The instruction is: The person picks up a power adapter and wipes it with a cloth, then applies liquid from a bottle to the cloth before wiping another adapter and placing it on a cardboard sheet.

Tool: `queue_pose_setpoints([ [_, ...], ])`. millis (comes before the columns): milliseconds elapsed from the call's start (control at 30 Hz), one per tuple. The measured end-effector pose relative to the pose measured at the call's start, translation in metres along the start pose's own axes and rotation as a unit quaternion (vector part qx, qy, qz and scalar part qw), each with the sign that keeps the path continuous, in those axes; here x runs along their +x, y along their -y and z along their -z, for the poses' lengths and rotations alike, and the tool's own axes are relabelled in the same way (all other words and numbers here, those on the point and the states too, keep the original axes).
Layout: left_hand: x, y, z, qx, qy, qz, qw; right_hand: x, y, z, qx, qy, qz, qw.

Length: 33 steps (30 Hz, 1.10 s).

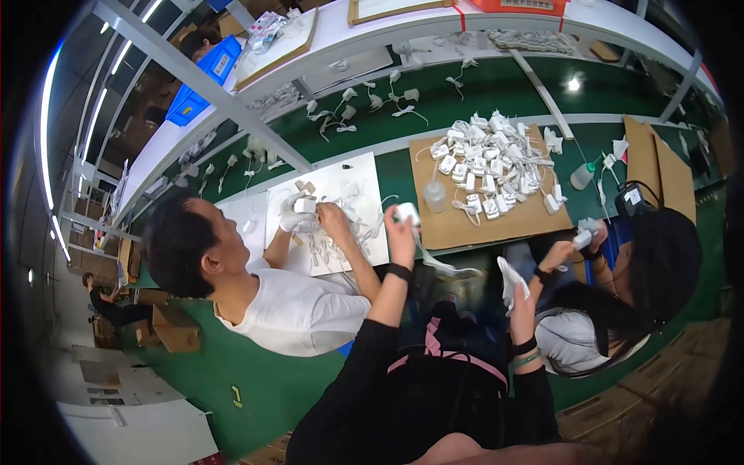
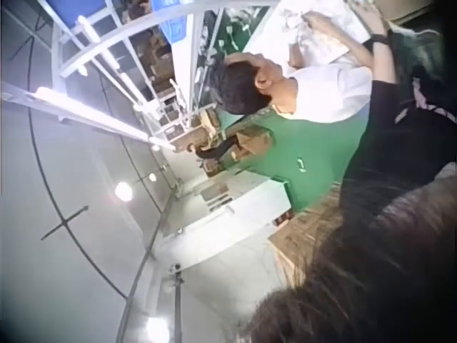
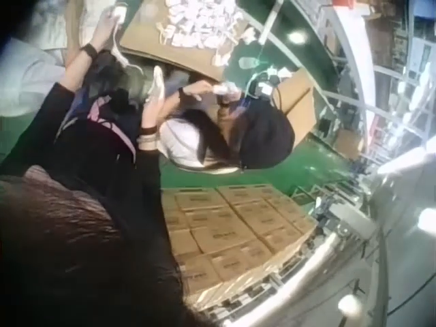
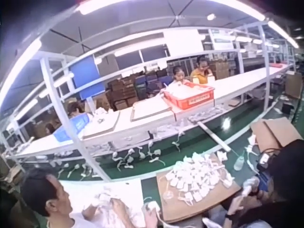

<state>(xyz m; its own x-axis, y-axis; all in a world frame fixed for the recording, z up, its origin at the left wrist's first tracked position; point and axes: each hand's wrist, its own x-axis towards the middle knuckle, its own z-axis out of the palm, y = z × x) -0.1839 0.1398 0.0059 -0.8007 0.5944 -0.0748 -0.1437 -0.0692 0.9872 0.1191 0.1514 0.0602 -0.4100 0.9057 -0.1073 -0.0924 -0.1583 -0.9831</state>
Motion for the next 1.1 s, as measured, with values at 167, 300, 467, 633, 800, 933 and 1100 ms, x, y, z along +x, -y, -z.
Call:
queue_pose_setpoints([
  [167,0.086,0.074,0.053,0.304,-0.162,-0.026,0.939,-0.020,-0.006,0.005,-0.019,-0.022,-0.078,0.997],
  [300,0.128,0.101,0.123,0.575,-0.213,-0.116,0.781,-0.019,0.023,-0.021,-0.005,0.000,-0.052,0.999],
  [467,0.050,0.076,0.011,0.200,-0.061,0.003,0.978,-0.028,0.038,-0.005,-0.055,-0.026,-0.082,0.995],
  [633,-0.044,0.066,0.018,0.162,-0.068,-0.145,0.974,-0.035,0.047,-0.020,-0.093,0.000,-0.084,0.992],
  [800,-0.043,0.022,-0.008,0.155,0.038,-0.033,0.987,-0.034,0.048,-0.016,-0.095,-0.034,-0.118,0.988],
  [933,0.003,0.010,-0.081,0.207,0.221,-0.117,0.946,-0.026,0.058,-0.029,-0.075,-0.022,-0.095,0.992],
  [1100,0.103,0.051,-0.167,0.500,0.301,-0.138,0.800,-0.027,0.057,-0.038,-0.075,-0.019,-0.082,0.994],
])
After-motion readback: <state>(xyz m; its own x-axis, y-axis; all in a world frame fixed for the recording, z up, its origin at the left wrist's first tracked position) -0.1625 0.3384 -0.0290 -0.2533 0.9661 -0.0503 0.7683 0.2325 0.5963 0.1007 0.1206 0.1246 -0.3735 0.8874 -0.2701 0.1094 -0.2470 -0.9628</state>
